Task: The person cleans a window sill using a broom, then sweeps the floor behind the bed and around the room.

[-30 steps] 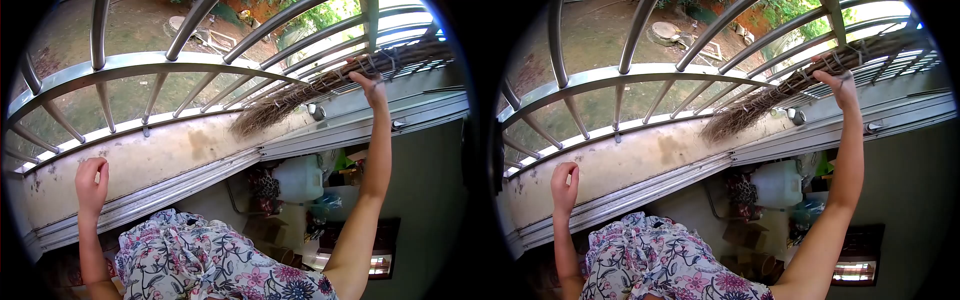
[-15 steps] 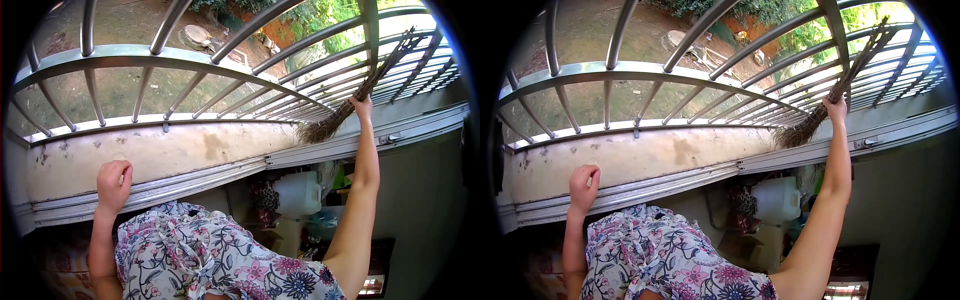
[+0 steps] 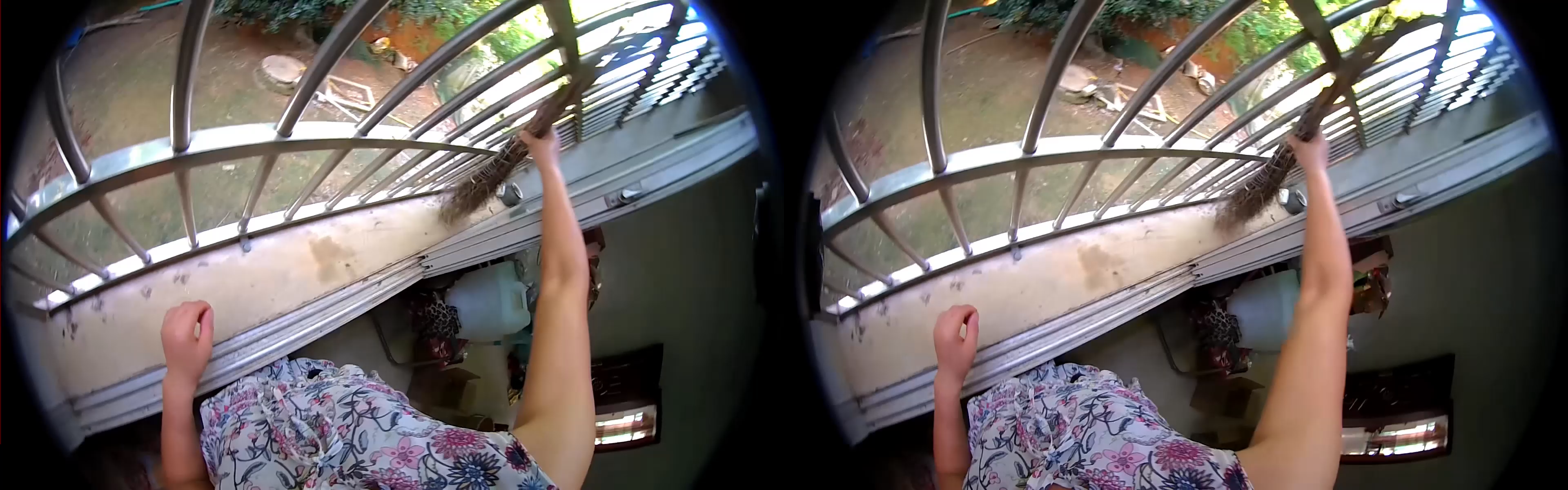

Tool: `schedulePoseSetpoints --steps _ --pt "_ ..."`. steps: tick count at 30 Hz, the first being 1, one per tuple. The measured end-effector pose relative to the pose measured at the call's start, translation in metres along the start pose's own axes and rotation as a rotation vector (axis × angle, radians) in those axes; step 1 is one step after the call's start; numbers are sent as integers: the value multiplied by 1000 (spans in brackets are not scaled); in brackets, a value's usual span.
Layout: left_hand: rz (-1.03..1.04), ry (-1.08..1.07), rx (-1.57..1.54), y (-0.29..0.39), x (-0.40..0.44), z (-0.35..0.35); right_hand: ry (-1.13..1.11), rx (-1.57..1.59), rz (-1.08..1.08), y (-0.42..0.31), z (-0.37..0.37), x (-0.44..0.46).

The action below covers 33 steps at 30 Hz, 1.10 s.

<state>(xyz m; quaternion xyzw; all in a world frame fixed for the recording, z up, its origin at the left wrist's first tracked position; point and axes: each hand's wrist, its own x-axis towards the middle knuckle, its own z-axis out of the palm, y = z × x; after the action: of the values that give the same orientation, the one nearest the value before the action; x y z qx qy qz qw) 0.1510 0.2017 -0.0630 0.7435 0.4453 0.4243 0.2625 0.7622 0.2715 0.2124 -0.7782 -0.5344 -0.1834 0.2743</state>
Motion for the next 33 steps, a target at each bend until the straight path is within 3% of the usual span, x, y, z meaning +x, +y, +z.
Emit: schedulePoseSetpoints --steps 4,8,10,11,14,16,17,18,21,22,25,27,28,30,33 --pt "65 -8 -36 13 11 4 335 -264 -23 0 -5 -20" --pt "215 -48 -141 54 39 -7 445 -106 -209 -40 -51 -23" --pt "310 4 -161 77 53 -19 206 -29 -219 -53 -60 -32" --pt "466 63 -108 91 61 -28 134 -98 -307 -54 -59 -36" --pt "864 204 21 117 63 -62 -171 -117 -225 -106 -36 -94" --pt "864 296 118 134 62 -70 -327 -113 -324 -138 -11 -136" --pt "853 375 210 140 62 -73 -282 -103 -541 -130 14 -154" --pt "862 369 210 141 60 -78 -320 -120 -526 -149 25 -177" --pt "500 62 549 131 46 -96 -458 -110 -396 -175 55 -214" --pt "439 9 460 117 37 -105 -448 -184 -437 -179 64 -224" --pt "577 141 567 98 25 -134 -343 -217 -513 -199 75 -236" --pt "531 398 325 97 27 -140 -365 -224 -540 -219 75 -241" --pt "529 380 330 98 27 -141 -377 -215 -528 -229 73 -244" --pt "237 221 317 100 26 -137 -413 -205 -550 -242 71 -245" --pt "285 204 395 87 22 -130 -457 -108 -599 -224 99 -253"
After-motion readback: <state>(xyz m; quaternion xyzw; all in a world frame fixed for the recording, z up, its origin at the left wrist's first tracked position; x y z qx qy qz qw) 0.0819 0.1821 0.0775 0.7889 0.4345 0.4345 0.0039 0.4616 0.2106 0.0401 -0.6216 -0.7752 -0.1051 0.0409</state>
